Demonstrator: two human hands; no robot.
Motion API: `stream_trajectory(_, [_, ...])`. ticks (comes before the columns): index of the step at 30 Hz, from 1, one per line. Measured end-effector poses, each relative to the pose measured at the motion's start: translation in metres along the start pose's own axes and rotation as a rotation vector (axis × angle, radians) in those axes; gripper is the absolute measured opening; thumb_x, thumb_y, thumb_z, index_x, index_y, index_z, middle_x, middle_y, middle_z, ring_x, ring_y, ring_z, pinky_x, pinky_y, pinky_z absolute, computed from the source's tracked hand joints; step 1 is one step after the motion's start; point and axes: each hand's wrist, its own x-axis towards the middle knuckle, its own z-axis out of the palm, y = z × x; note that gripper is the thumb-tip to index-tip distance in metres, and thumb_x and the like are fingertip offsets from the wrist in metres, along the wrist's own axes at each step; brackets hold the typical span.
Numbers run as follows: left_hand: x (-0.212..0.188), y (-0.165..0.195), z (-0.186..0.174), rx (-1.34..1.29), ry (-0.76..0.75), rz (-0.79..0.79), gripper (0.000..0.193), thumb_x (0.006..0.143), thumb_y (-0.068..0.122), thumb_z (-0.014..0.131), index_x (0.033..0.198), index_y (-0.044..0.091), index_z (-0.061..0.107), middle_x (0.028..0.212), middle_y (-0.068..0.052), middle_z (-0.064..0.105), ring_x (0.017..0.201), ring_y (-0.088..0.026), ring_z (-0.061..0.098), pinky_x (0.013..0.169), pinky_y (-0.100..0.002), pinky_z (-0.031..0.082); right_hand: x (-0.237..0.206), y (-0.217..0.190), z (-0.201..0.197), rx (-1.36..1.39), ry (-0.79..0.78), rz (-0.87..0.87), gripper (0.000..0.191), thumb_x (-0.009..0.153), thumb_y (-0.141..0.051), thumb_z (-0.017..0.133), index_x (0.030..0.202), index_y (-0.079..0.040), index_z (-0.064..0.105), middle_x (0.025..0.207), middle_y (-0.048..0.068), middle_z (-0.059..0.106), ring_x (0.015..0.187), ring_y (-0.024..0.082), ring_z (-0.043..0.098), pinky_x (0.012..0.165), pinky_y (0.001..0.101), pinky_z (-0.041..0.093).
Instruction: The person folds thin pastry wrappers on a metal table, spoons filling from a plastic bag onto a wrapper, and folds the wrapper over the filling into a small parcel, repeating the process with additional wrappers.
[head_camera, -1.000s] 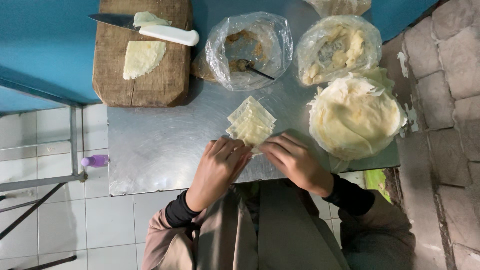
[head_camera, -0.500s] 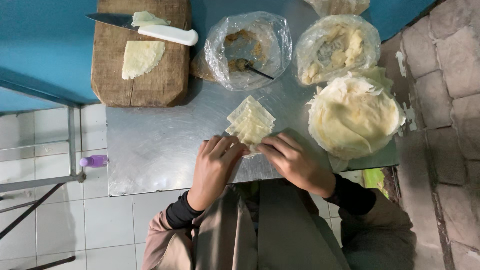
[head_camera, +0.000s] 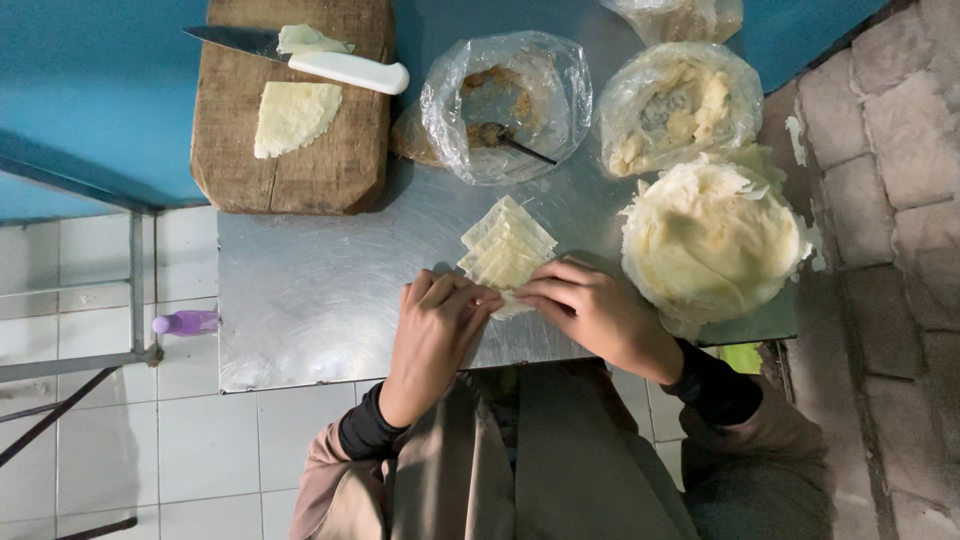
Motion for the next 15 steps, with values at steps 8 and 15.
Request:
stream_trajectory(8, [0.005,0.0,0.002,-0.012,-0.036,-0.122,0.013,0.091,0.022,0.074,0.098,0.013,0.079,0.088,-0.004,0.064,0.09,-0.026,0.053,0.084,-0.039,0.038,0.014,0.005,-0.002,0.074,-0.075,0.252,0.016,0.088,-0.016,0.079,0.101,-0.007,0.076,0.09,0.008,0.074,0.076,0.022,0.072,0.067,0.0357,0.056])
stream_trajectory(15, [0.005,0.0,0.005,0.027,0.027,-0.115,0.019,0.091,0.025,0.076,0.101,0.009,0.074,0.102,-0.007,0.065,0.096,-0.028,0.051,0.089,-0.04,0.037,0.012,0.003,-0.003,0.19,-0.03,0.142,0.015,0.091,-0.011,0.075,0.103,-0.003,0.072,0.101,0.009,0.071,0.079,0.022,0.072,0.067,0.0333,0.058])
